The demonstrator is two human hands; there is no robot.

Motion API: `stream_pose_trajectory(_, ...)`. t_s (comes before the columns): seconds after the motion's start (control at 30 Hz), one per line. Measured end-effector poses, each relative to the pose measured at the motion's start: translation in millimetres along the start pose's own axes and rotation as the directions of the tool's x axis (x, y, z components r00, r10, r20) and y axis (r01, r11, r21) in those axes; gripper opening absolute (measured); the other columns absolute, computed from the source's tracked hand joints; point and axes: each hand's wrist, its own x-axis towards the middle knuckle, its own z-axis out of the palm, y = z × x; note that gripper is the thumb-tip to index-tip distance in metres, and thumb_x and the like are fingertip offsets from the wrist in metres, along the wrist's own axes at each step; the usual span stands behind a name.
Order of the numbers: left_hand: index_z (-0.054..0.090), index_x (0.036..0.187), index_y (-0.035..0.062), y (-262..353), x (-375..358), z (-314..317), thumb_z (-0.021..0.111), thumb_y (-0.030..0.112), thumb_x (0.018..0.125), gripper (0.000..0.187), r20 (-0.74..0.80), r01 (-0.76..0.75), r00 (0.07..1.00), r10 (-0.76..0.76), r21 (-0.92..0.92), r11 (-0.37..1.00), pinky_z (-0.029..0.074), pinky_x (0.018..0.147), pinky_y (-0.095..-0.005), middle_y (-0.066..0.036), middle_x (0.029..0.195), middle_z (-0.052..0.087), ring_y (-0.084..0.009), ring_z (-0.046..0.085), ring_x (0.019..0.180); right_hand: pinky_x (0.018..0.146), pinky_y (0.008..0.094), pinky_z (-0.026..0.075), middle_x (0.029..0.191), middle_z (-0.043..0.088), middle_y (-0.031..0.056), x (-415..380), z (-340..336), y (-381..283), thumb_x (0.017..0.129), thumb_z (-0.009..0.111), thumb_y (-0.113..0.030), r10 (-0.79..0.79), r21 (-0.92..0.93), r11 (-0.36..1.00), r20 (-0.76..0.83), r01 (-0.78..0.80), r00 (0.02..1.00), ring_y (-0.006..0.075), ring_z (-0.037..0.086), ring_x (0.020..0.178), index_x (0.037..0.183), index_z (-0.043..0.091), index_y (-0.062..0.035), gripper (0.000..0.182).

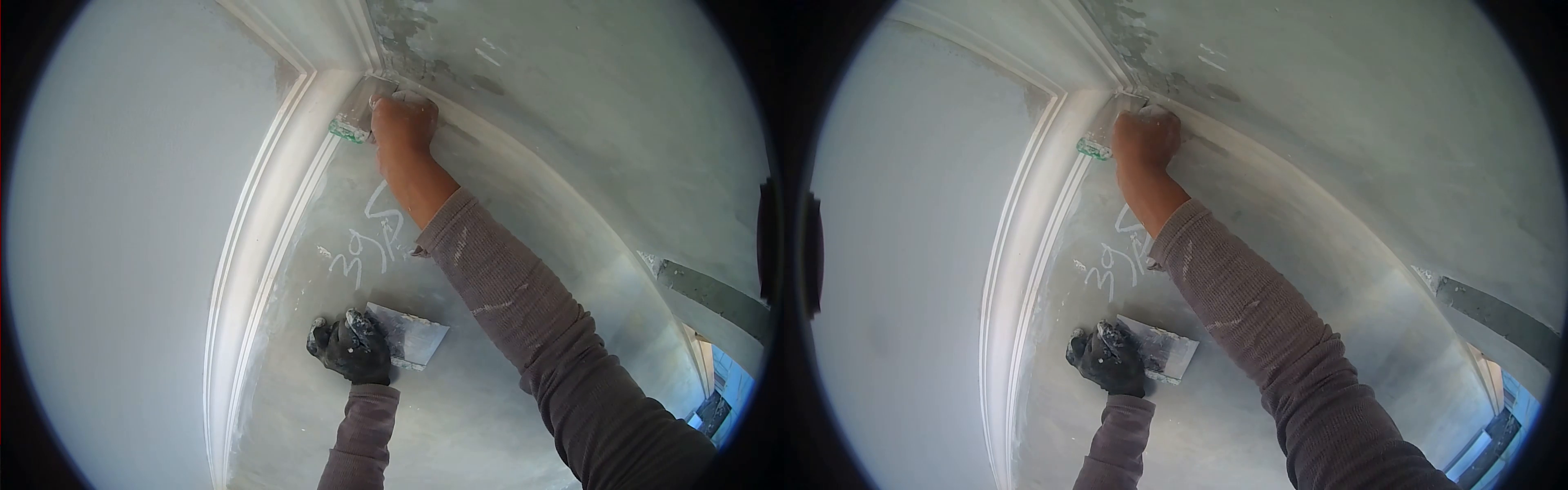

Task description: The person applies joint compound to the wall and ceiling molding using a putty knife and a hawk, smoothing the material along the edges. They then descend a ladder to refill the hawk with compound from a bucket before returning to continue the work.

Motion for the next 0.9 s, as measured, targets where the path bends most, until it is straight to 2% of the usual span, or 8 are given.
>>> stream_pose_trajectory(0.07,0.070,0.075,0.0070,1.9,1.0,-4.1,0.054,0.026,0.096,0.033,0.021,0.015,1.000,-0.015,-0.007,1.000,0.045,0.095,-0.0523,-0.012,0.075,0.070,-0.0408,0.061,0.091,0.073,0.0392,0.057,0.122,0.058,0.0244,-5.3,-0.2,-4.5,0.088,0.073,-0.006,0.039,0.063,0.997,-0.026,-0.037,0.999,0.0272,0.066,0.098,0.126,0.047,0.0125,0.050)
stream_pose_trajectory(0.13,0.079,0.094,0.0058,4.0,4.1,-10.4,0.054,0.032,0.101,0.037,0.186,0.037,0.981,-0.050,0.070,0.997,0.042,0.101,-0.0512,-0.013,0.091,0.077,-0.0391,0.062,0.106,0.079,0.0396,0.057,0.126,0.056,0.0259,-7.7,-1.4,-4.0,0.088,0.073,-0.007,0.025,-0.022,0.999,-0.043,-0.026,0.999,0.0289,0.065,0.103,0.131,0.042,0.0125,0.057)
stream_pose_trajectory(0.37,0.079,0.092,0.0057,-3.8,-2.4,-5.7,0.053,0.033,0.101,0.038,0.113,0.017,0.993,-0.018,0.010,1.000,0.041,0.103,-0.0502,-0.013,0.088,0.078,-0.0392,0.064,0.104,0.074,0.0380,0.056,0.127,0.055,0.0266,0.8,2.9,1.7,0.088,0.072,-0.006,-0.007,0.001,1.000,-0.042,0.007,0.999,0.0277,0.065,0.098,0.131,0.041,0.0122,0.056)
stream_pose_trajectory(0.43,0.079,0.092,0.0049,-4.1,-1.8,-5.3,0.052,0.032,0.101,0.039,0.130,0.042,0.990,-0.045,0.026,0.999,0.042,0.102,-0.0492,-0.013,0.086,0.077,-0.0391,0.065,0.102,0.092,0.0443,0.056,0.119,0.064,0.0305,-3.8,5.4,6.3,0.086,0.066,-0.017,-0.058,-0.114,0.993,-0.126,0.044,0.990,0.0380,0.069,0.107,0.118,0.054,0.0162,0.048)
stream_pose_trajectory(0.53,0.078,0.090,0.0044,0.0,1.3,-7.4,0.052,0.033,0.100,0.040,0.140,0.043,0.989,-0.046,0.025,0.999,0.042,0.102,-0.0489,-0.013,0.086,0.077,-0.0384,0.066,0.101,0.093,0.0439,0.056,0.121,0.062,0.0317,4.8,-3.8,7.6,0.086,0.067,-0.015,-0.023,-0.147,0.989,0.067,0.033,0.997,0.0391,0.069,0.107,0.121,0.052,0.0163,0.050)
stream_pose_trajectory(0.77,0.078,0.089,0.0044,-3.9,-1.4,-3.4,0.054,0.033,0.099,0.039,0.126,0.061,0.990,-0.063,0.019,0.998,0.042,0.102,-0.0487,-0.013,0.084,0.077,-0.0372,0.066,0.100,0.095,0.0454,0.056,0.121,0.061,0.0344,4.6,3.3,7.2,0.085,0.069,-0.016,-0.008,-0.064,0.998,-0.041,0.005,0.999,0.0427,0.068,0.109,0.123,0.050,0.0167,0.053)
stream_pose_trajectory(0.83,0.078,0.087,0.0048,-9.4,-5.4,2.3,0.055,0.033,0.098,0.038,-0.018,-0.045,0.999,0.044,-0.001,0.999,0.042,0.102,-0.0494,-0.013,0.082,0.076,-0.0379,0.066,0.100,0.066,0.0375,0.054,0.108,0.065,0.0213,5.9,1.9,6.9,0.087,0.071,-0.004,0.007,-0.125,0.992,-0.072,-0.016,0.997,0.0252,0.065,0.083,0.108,0.059,0.0104,0.028)
stream_pose_trajectory(0.9,0.078,0.086,0.0049,-6.6,-5.2,1.0,0.055,0.032,0.098,0.038,0.014,-0.012,1.000,0.012,-0.006,1.000,0.042,0.102,-0.0501,-0.013,0.082,0.076,-0.0383,0.066,0.100,0.066,0.0374,0.054,0.106,0.065,0.0207,10.3,11.4,8.8,0.087,0.071,-0.005,-0.017,-0.104,0.995,-0.159,0.000,0.987,0.0249,0.065,0.082,0.110,0.058,0.0104,0.031)
